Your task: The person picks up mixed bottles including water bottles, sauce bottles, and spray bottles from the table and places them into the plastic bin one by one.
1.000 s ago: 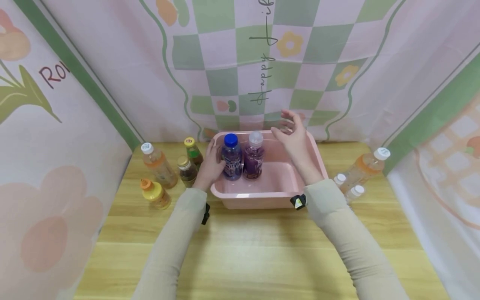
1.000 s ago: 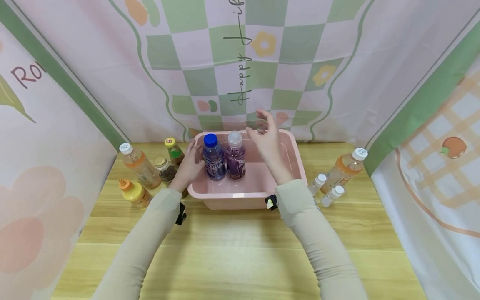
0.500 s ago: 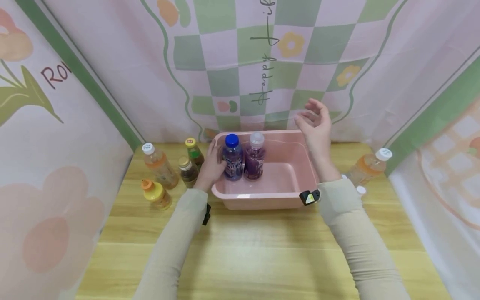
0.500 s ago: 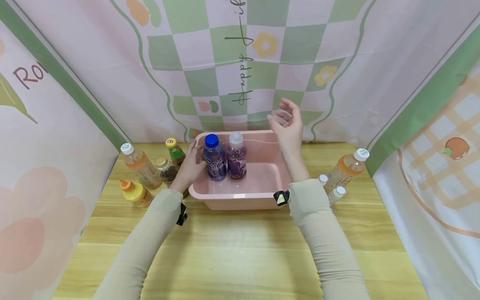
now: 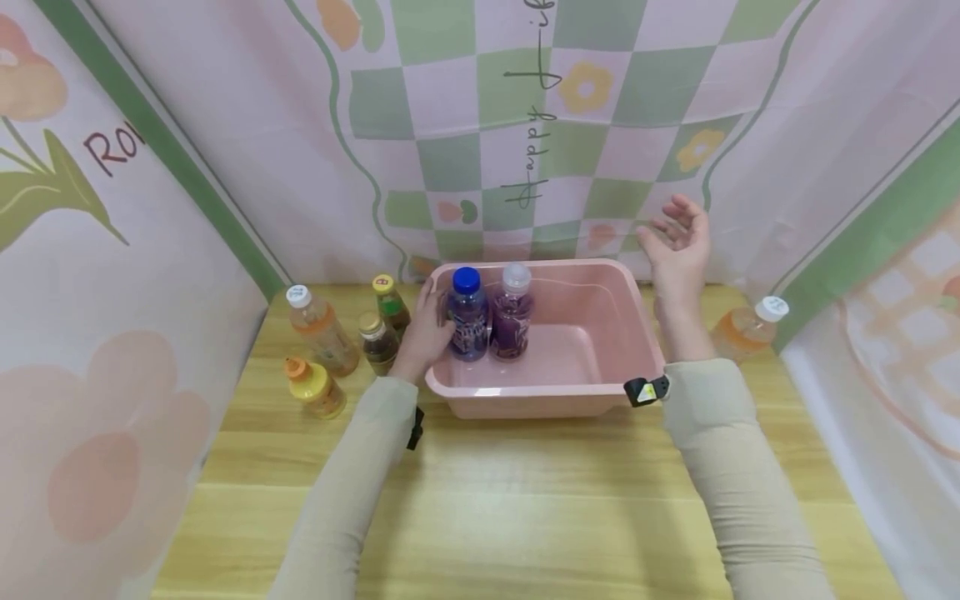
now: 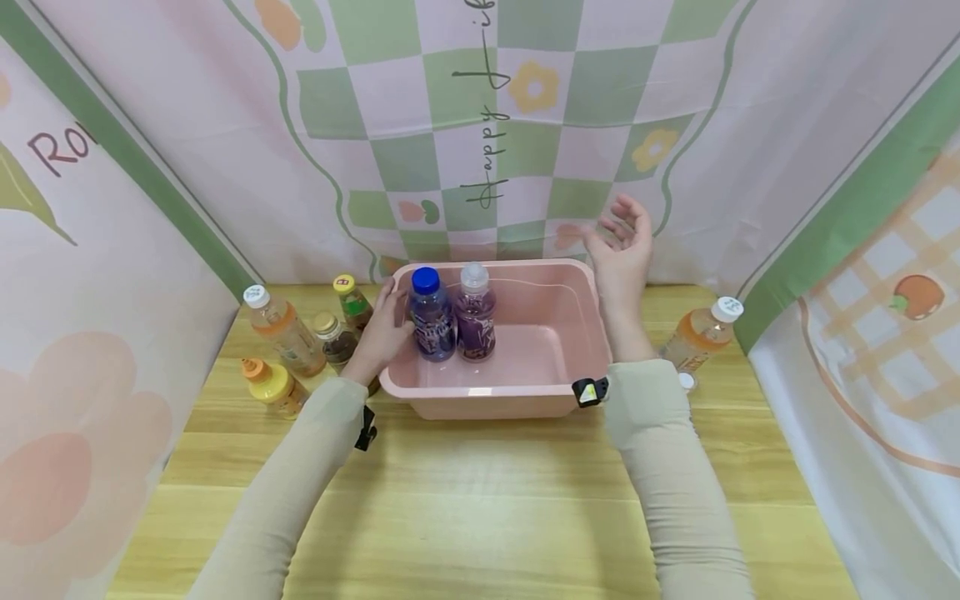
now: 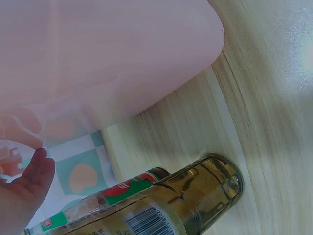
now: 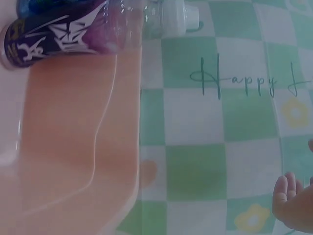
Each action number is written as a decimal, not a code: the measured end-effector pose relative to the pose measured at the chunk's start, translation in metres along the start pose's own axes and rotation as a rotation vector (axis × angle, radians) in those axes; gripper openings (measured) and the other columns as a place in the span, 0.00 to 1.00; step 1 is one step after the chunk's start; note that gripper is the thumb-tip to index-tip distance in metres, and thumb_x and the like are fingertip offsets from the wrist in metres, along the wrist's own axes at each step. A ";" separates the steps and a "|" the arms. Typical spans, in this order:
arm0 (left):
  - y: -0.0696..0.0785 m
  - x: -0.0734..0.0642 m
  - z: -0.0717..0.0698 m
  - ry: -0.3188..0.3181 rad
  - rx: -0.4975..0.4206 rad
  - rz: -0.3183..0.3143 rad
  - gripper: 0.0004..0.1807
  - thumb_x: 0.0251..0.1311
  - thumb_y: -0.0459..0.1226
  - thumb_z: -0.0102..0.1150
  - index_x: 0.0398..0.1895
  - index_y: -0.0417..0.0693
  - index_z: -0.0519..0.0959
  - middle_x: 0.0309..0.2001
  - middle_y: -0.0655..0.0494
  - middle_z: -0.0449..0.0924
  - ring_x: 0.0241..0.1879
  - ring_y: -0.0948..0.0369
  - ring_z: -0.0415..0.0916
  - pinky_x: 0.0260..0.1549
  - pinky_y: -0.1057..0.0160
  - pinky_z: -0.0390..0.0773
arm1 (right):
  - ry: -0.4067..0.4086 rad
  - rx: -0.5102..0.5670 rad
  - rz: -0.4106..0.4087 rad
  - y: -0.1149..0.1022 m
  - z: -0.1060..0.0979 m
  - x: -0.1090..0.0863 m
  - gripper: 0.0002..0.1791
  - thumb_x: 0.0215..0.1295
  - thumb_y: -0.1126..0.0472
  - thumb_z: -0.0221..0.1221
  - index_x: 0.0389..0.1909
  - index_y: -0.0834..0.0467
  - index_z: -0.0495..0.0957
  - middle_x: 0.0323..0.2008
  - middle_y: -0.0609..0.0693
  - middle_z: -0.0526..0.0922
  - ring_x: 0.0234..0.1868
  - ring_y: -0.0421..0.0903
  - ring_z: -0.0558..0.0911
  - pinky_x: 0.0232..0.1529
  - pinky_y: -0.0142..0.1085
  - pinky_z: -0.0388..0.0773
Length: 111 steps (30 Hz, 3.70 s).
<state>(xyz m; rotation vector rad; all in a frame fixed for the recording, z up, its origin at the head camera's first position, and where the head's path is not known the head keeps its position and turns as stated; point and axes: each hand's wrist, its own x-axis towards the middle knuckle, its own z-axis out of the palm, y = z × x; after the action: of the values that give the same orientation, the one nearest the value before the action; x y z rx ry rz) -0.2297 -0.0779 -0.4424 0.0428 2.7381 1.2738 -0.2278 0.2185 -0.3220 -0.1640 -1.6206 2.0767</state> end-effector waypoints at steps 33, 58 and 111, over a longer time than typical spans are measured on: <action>-0.002 0.003 0.000 -0.012 -0.013 -0.007 0.36 0.62 0.36 0.49 0.74 0.46 0.52 0.78 0.62 0.29 0.70 0.45 0.58 0.66 0.43 0.65 | 0.325 -0.192 0.100 -0.003 -0.120 0.031 0.33 0.54 0.79 0.53 0.59 0.49 0.68 0.48 0.38 0.70 0.52 0.34 0.70 0.54 0.19 0.71; -0.001 0.002 -0.001 -0.003 0.003 -0.008 0.36 0.62 0.36 0.49 0.74 0.46 0.52 0.78 0.60 0.29 0.71 0.45 0.56 0.67 0.44 0.65 | 0.340 -0.440 0.317 0.021 -0.165 0.020 0.34 0.62 0.68 0.57 0.67 0.43 0.60 0.59 0.33 0.63 0.63 0.32 0.62 0.70 0.23 0.58; -0.001 0.001 -0.001 -0.005 -0.011 -0.016 0.36 0.62 0.36 0.49 0.74 0.48 0.52 0.78 0.62 0.29 0.69 0.45 0.60 0.65 0.44 0.67 | 0.420 -0.267 0.293 0.018 -0.166 0.030 0.41 0.53 0.82 0.51 0.65 0.45 0.60 0.49 0.35 0.64 0.47 0.32 0.66 0.36 0.16 0.72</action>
<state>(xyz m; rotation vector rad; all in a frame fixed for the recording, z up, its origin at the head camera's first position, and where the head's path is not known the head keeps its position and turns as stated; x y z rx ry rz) -0.2313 -0.0792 -0.4426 0.0226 2.7214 1.2832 -0.1949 0.3746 -0.3806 -0.9130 -1.6673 1.8456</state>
